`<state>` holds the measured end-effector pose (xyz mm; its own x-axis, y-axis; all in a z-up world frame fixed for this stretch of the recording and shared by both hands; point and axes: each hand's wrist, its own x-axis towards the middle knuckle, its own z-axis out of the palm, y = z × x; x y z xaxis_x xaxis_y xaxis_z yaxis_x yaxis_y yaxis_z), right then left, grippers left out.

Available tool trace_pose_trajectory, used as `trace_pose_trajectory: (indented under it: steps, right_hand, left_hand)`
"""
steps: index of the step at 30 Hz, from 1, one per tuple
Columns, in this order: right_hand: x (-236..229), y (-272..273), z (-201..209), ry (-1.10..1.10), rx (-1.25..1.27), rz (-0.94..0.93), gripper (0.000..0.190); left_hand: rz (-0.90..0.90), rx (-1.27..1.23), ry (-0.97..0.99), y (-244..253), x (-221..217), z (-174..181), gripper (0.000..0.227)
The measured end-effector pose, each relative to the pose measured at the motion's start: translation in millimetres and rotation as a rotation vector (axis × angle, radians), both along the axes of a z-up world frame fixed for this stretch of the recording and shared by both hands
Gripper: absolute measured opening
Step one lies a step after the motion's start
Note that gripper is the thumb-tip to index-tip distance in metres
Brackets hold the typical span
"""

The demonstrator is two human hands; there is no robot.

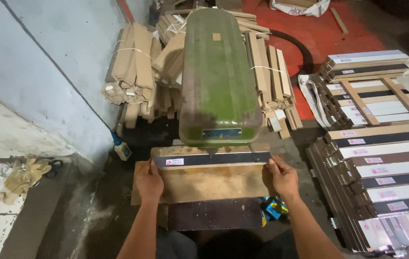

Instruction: The person is picking up wooden slats, aligning a white component on them, and then using an industrial press to secure them before stacking.

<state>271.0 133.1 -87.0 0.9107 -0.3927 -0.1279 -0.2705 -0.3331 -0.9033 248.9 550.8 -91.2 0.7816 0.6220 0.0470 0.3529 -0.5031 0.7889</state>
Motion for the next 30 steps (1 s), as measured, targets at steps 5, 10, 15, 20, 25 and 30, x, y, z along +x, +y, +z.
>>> trace_pose_trajectory:
  steps: [5, 10, 15, 20, 25, 30]
  right_hand:
    - [-1.3, -4.4, -2.1, -0.014, -0.05, 0.051, 0.033]
    - [-4.7, -8.5, 19.0, 0.012, -0.076, 0.102, 0.04]
    - [-27.9, 14.7, 108.8, -0.007, -0.229, 0.187, 0.052]
    - [-49.6, 49.0, 192.6, 0.025, -0.195, 0.39, 0.044]
    - [-28.4, 57.2, 180.7, 0.03, -0.229, 0.46, 0.028]
    - [14.9, 69.1, 135.3, 0.162, -0.08, 0.455, 0.032]
  left_hand:
    - [0.025, -0.004, 0.051, -5.5, -2.0, 3.1, 0.038]
    - [0.092, 0.159, -0.1, -26.8, -12.6, 14.3, 0.039]
    - [-0.237, 0.483, -0.114, -77.6, -13.7, 9.6, 0.035]
    - [-0.573, 0.638, -0.321, -80.6, 7.1, -43.0, 0.039]
    - [-0.689, 0.695, -0.293, -66.8, 19.6, -55.5, 0.038]
    - [-0.654, 0.783, -0.312, -71.4, 23.5, -58.6, 0.032]
